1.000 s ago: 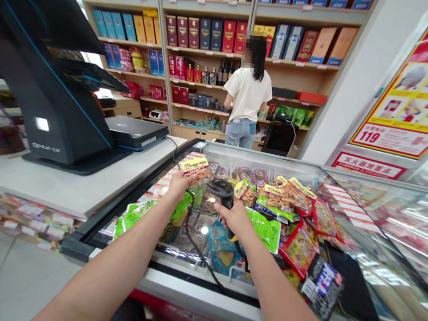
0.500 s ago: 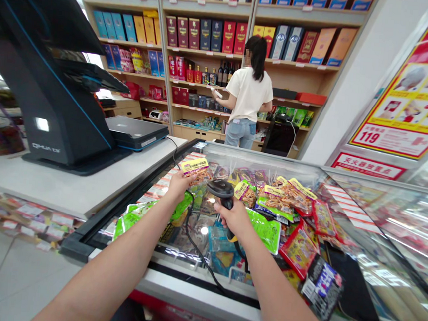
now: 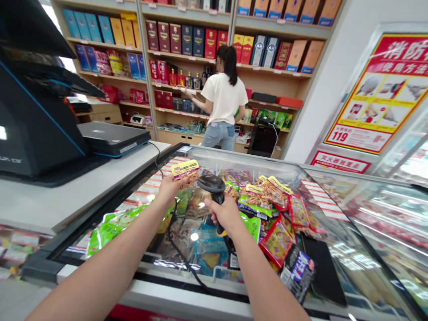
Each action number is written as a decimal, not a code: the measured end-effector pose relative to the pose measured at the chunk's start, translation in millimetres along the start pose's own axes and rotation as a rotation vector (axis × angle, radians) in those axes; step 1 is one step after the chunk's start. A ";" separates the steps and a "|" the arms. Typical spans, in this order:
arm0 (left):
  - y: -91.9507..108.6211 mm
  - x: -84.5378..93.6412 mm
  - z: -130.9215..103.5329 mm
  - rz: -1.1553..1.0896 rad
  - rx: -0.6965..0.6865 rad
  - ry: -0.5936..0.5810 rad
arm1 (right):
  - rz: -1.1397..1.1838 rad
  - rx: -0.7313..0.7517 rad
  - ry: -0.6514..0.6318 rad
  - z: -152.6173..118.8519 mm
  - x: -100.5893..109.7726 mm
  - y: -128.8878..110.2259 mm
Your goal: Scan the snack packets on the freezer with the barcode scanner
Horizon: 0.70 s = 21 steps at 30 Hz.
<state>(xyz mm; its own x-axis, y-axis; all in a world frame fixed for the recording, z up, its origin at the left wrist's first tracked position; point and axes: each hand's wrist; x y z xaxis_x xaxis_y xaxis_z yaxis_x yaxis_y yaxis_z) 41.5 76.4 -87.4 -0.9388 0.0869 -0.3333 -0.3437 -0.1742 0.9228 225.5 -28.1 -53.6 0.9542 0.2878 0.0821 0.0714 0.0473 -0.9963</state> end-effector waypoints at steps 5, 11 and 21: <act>9.1 -41.1 -1.5 0.008 0.000 -0.087 | 0.000 0.074 0.061 -9.9 26.6 -20.1; -3.9 -107.2 5.7 -0.014 0.044 -0.173 | 0.025 0.112 0.222 -34.5 73.9 -27.1; -34.4 -214.7 -12.1 0.093 0.058 -0.445 | 0.129 0.125 0.400 -82.3 132.8 -25.2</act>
<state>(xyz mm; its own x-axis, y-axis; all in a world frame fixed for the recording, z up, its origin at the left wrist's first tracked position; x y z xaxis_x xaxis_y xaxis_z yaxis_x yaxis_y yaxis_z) 254.5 51.9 -49.9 -0.8602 0.4889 -0.1450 -0.2452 -0.1472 0.9582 374.4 -69.9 -19.6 0.9922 -0.0928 -0.0830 -0.0677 0.1578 -0.9851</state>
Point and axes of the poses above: each hand's wrist, its own z-axis towards the middle knuckle, its own x-axis out of the back of the hand, y = z × x, and after that the axes turned 15 degrees about -y, right-handed
